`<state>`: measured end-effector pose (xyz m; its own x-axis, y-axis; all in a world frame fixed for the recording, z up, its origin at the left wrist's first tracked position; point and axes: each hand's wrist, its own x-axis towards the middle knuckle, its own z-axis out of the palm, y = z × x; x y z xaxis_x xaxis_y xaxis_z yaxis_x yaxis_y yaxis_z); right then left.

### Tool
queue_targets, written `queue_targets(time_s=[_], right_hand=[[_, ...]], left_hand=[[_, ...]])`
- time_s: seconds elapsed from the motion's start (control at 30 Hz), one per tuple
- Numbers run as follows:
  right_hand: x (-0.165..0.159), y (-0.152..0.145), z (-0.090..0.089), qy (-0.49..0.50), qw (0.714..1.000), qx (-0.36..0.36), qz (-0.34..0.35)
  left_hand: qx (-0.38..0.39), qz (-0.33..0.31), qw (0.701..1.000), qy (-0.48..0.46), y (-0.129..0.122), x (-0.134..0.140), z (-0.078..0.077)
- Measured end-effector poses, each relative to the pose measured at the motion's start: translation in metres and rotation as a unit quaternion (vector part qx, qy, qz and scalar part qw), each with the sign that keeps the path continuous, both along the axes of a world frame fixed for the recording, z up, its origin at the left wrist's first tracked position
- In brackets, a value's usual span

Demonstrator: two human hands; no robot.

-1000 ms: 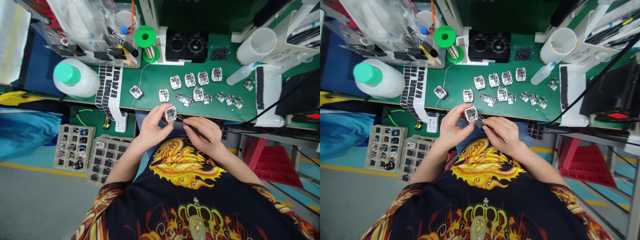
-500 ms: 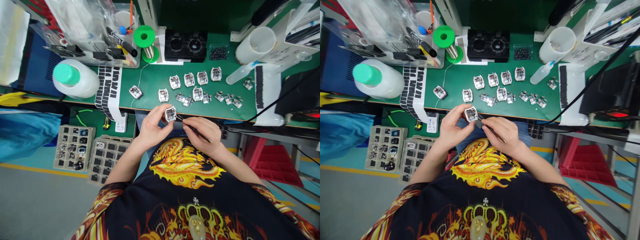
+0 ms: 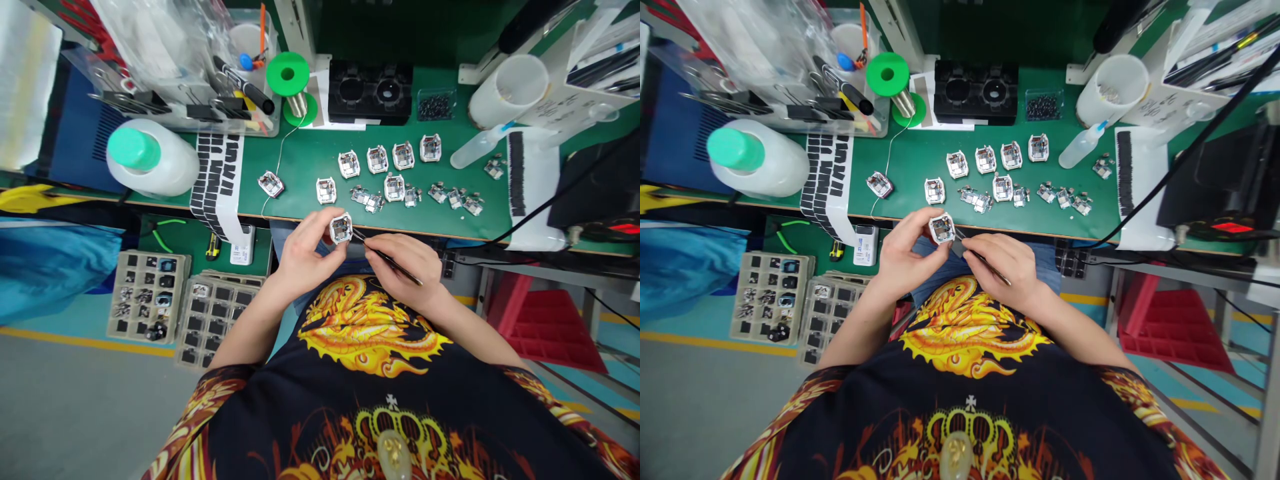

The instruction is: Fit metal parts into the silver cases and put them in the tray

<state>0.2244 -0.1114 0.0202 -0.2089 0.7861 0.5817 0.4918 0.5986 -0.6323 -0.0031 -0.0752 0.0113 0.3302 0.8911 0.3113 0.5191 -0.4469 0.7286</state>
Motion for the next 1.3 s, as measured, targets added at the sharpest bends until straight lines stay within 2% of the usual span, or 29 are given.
queue_targets(time_s=[0.5, 0.67, 0.9, 1.3], right_hand=[[-0.003, -0.001, -0.004, -0.005, 1.000, 0.014, -0.013], [-0.006, -0.002, -0.007, -0.012, 0.999, 0.011, -0.039], [-0.007, -0.001, -0.011, 0.008, 0.999, 0.021, -0.041], [-0.007, -0.002, -0.018, 0.017, 0.999, 0.019, -0.033]], left_hand=[[0.043, 0.000, 0.999, 0.029, -0.001, 0.000, -0.003], [0.062, 0.009, 0.997, 0.048, -0.003, 0.002, -0.006], [-0.003, 0.007, 1.000, -0.007, -0.004, 0.001, -0.012], [-0.061, 0.015, 0.995, -0.081, -0.013, 0.005, -0.024]])
